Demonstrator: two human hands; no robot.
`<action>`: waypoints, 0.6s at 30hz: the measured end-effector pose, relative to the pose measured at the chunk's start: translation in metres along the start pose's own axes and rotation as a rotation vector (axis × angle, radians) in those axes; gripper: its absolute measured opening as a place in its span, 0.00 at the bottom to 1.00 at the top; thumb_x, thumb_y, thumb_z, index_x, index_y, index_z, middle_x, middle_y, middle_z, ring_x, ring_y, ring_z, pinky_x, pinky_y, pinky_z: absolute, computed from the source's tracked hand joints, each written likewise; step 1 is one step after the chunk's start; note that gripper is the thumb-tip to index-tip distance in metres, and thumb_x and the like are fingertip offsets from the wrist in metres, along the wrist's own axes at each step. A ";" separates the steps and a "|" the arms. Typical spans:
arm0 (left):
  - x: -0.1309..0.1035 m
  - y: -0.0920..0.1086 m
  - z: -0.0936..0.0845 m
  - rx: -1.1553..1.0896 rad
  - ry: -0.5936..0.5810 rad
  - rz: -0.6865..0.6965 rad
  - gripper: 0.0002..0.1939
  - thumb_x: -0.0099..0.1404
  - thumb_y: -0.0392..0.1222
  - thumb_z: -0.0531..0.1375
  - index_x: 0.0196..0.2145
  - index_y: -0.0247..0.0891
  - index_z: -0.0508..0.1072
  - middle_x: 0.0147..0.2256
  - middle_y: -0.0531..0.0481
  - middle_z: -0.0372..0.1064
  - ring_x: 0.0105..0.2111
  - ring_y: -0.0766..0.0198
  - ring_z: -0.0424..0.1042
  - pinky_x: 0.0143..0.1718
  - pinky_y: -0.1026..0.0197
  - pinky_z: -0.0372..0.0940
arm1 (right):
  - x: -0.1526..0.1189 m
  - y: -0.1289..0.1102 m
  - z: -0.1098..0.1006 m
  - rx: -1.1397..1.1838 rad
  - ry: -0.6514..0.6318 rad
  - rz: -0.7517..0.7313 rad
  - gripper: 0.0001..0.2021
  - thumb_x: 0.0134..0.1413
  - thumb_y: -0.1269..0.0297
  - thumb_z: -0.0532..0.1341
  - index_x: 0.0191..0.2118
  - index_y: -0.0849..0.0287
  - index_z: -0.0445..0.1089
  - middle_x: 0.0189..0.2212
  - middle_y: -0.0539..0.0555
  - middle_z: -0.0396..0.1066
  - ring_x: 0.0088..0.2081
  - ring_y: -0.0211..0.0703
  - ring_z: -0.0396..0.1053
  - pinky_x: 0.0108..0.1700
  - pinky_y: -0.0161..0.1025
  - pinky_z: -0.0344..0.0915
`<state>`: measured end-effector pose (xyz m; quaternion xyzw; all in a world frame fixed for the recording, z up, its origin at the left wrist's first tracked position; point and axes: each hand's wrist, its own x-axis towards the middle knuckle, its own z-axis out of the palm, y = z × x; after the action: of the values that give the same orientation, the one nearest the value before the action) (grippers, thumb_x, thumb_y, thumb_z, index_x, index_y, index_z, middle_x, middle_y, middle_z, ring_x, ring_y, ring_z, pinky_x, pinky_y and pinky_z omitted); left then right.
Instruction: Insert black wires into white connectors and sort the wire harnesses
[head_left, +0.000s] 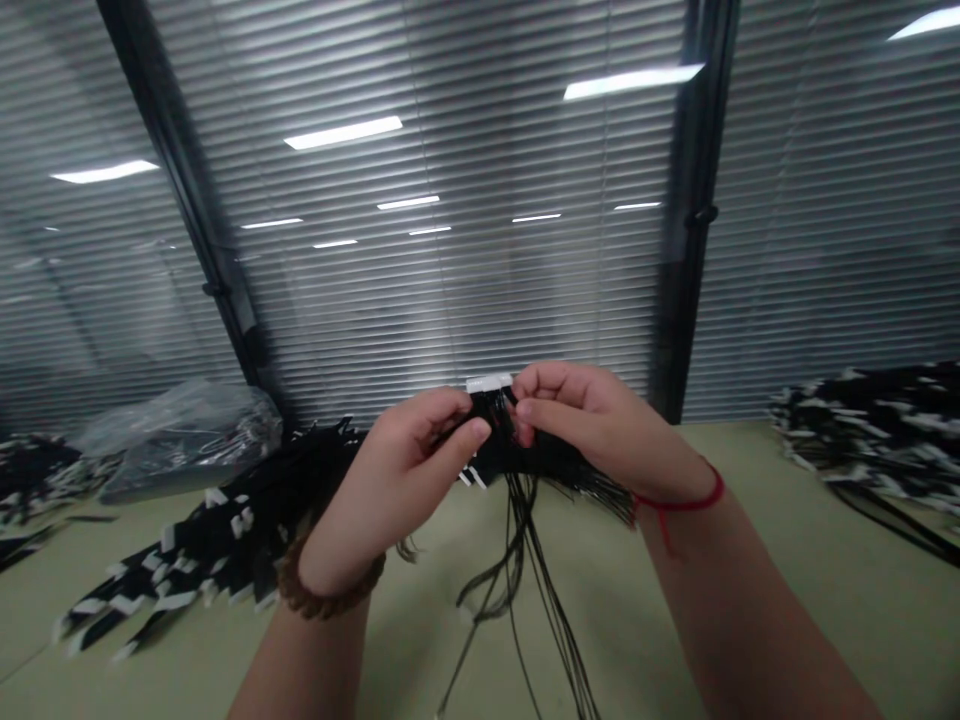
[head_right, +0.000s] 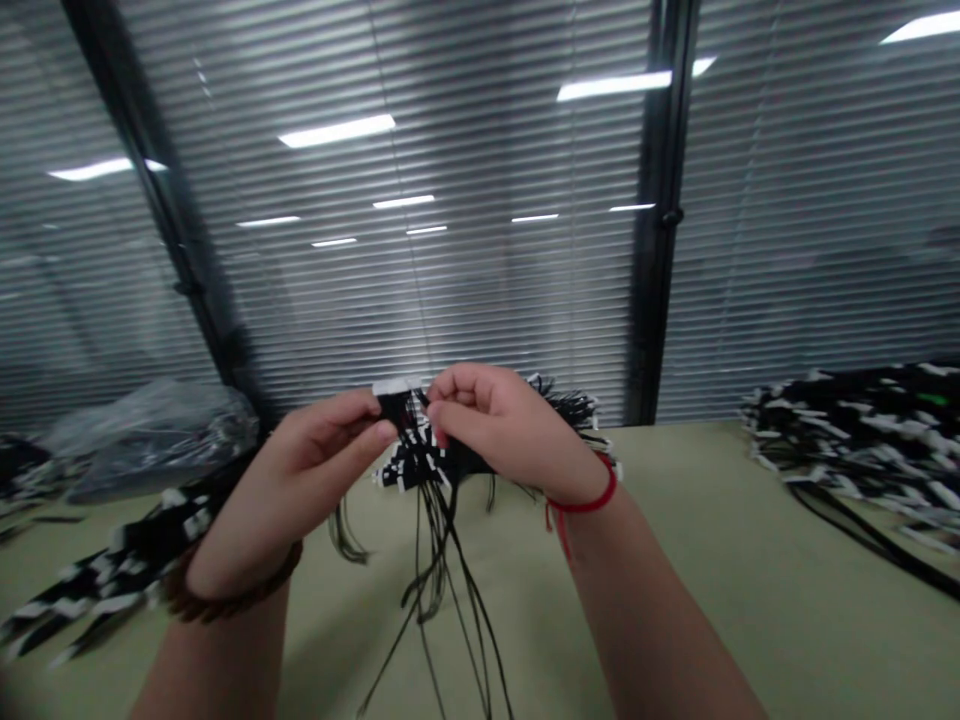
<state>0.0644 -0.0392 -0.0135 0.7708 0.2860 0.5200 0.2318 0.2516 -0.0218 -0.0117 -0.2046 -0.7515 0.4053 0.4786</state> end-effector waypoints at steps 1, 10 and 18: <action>0.000 -0.001 -0.001 0.058 0.020 0.035 0.06 0.58 0.40 0.63 0.25 0.38 0.74 0.24 0.50 0.64 0.26 0.62 0.61 0.28 0.63 0.57 | 0.000 0.000 0.001 -0.004 -0.002 0.016 0.06 0.52 0.65 0.60 0.29 0.60 0.64 0.20 0.45 0.63 0.23 0.31 0.62 0.28 0.31 0.58; 0.002 -0.007 -0.001 0.227 0.023 0.144 0.09 0.62 0.42 0.59 0.27 0.38 0.72 0.24 0.51 0.63 0.26 0.63 0.61 0.30 0.62 0.59 | 0.006 0.007 0.011 -0.112 0.081 -0.061 0.13 0.48 0.59 0.65 0.27 0.62 0.63 0.23 0.46 0.57 0.26 0.31 0.55 0.28 0.31 0.53; 0.002 -0.001 -0.003 0.341 -0.042 0.142 0.16 0.67 0.45 0.55 0.23 0.36 0.67 0.21 0.53 0.62 0.23 0.67 0.60 0.26 0.64 0.57 | 0.004 0.005 0.014 -0.103 -0.006 -0.023 0.10 0.49 0.62 0.63 0.28 0.61 0.62 0.24 0.46 0.58 0.27 0.33 0.56 0.30 0.33 0.55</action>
<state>0.0616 -0.0369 -0.0122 0.8278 0.3098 0.4630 0.0664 0.2374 -0.0217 -0.0166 -0.2194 -0.7751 0.3611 0.4698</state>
